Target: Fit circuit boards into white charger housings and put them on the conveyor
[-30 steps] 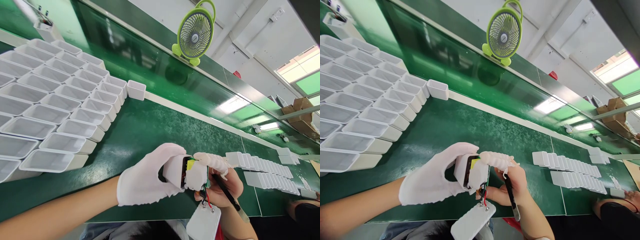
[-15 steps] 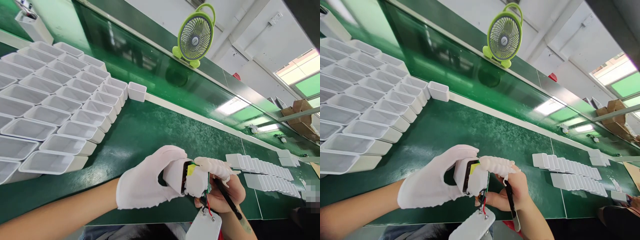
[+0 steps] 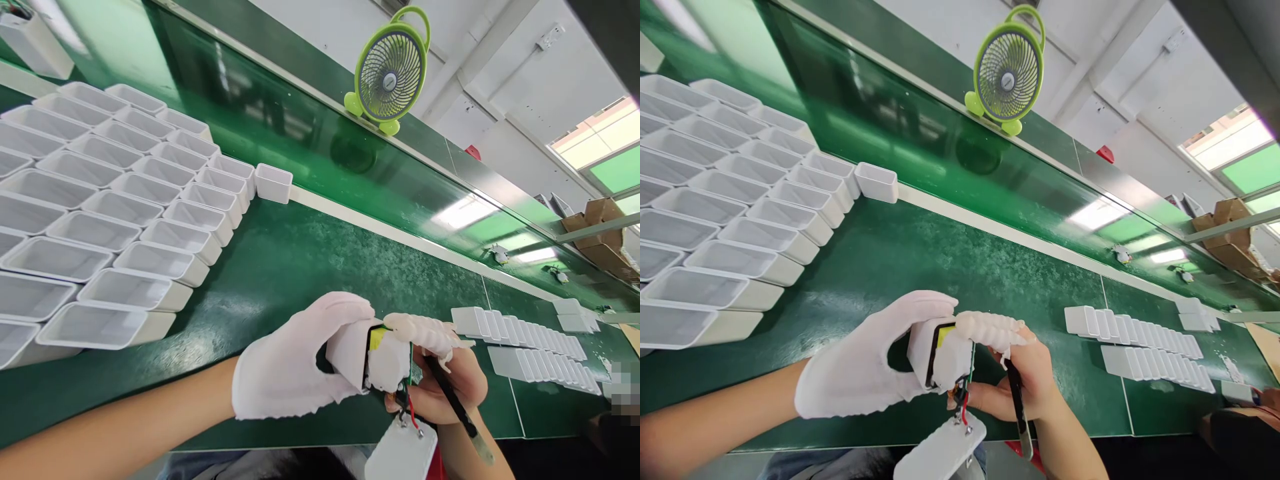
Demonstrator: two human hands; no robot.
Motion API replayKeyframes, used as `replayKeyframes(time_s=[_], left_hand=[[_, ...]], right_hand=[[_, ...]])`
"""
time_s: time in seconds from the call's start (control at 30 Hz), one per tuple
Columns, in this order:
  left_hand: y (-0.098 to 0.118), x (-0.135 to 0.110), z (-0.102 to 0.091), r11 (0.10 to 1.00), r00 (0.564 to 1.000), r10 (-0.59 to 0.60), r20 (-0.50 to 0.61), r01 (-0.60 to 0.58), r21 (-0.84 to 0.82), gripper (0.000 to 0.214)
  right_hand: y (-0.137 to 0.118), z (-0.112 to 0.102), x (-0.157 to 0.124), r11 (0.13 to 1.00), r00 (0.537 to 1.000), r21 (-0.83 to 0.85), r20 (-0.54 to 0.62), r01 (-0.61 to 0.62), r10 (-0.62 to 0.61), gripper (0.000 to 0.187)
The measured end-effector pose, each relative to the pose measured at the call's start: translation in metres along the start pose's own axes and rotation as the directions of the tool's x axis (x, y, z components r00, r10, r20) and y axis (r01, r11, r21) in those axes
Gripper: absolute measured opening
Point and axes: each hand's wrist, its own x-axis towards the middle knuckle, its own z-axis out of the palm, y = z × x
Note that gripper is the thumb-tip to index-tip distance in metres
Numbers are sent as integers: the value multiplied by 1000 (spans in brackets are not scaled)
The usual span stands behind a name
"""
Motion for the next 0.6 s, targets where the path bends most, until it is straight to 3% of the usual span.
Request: replayKeyframes(time_s=[0.1, 0.2, 0.3, 0.4, 0.47, 0.53, 0.6], left_hand=[[1, 0, 0, 996, 998, -60, 9, 60, -71, 61], [3, 1, 0, 981, 989, -143, 25, 145, -126, 62], [4, 2, 2, 957, 967, -240, 86, 251, -146, 67], [-1, -2, 7, 924, 941, -310, 136, 332, -192, 71], [-9, -8, 12, 920, 956, -269, 118, 291, -264, 75], [-17, -13, 15, 938, 986, -150, 69, 164, -306, 88], [-23, -16, 15, 978, 997, -56, 48, 64, -199, 102]], right_hand=[[-1, -1, 4, 999, 999, -37, 52, 5, -3, 68], [-1, -1, 6, 992, 996, -108, 51, -63, 68, 72], [0, 1, 7, 994, 993, -67, 83, -83, 88, 84], [0, 2, 10, 998, 989, -5, 133, -60, 61, 83], [-2, 2, 12, 999, 990, -18, 129, -47, 49, 79], [-5, 3, 13, 999, 996, -32, 94, 7, -4, 75], [-5, 5, 12, 998, 997, -34, 59, 45, -43, 72]])
